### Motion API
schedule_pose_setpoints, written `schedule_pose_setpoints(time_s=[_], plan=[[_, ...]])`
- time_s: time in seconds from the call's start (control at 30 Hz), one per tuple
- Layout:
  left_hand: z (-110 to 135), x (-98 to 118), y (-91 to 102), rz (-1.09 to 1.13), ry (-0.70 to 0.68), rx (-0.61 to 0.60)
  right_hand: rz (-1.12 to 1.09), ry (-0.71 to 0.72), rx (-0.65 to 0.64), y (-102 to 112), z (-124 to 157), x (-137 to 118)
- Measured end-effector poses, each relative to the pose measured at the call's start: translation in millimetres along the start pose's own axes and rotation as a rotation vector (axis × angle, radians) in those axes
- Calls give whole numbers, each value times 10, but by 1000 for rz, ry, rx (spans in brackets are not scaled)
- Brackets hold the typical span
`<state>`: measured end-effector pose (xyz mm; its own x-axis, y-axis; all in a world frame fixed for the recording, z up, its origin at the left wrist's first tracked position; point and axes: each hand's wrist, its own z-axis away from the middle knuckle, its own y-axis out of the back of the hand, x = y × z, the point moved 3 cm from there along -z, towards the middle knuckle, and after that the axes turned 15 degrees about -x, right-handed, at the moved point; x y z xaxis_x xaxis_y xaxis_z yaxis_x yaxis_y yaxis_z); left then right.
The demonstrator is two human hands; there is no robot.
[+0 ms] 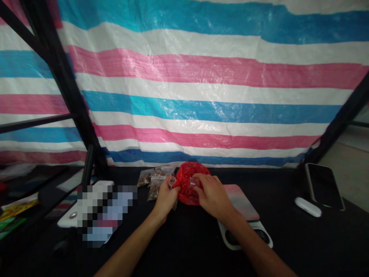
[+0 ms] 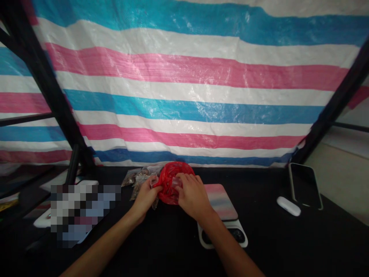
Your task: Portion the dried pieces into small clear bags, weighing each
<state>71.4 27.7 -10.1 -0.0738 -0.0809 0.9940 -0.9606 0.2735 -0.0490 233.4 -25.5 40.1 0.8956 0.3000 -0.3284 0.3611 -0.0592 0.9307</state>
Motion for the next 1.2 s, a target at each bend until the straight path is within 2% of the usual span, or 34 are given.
schedule_pose_setpoints(time_s=[0.17, 0.23, 0.43, 0.67, 0.93, 1.2], plan=[[-9, -32, 16, -15, 0, 23, 6, -2, 66, 34, 18, -34], [-12, -45, 24, -18, 5, 30, 14, 18, 35, 22, 23, -41], [4, -78, 37, -8, 23, 44, 94, 76, -170, -131, 34, -36], [7, -79, 7, 56, 39, 13, 55, 74, -127, -145, 28, -34], [6, -5, 51, -9, 6, 29, 24, 43, -112, -138, 18, -27], [21, -15, 12, -4, -1, 29, 105, 14, -220, -173, 43, -81]])
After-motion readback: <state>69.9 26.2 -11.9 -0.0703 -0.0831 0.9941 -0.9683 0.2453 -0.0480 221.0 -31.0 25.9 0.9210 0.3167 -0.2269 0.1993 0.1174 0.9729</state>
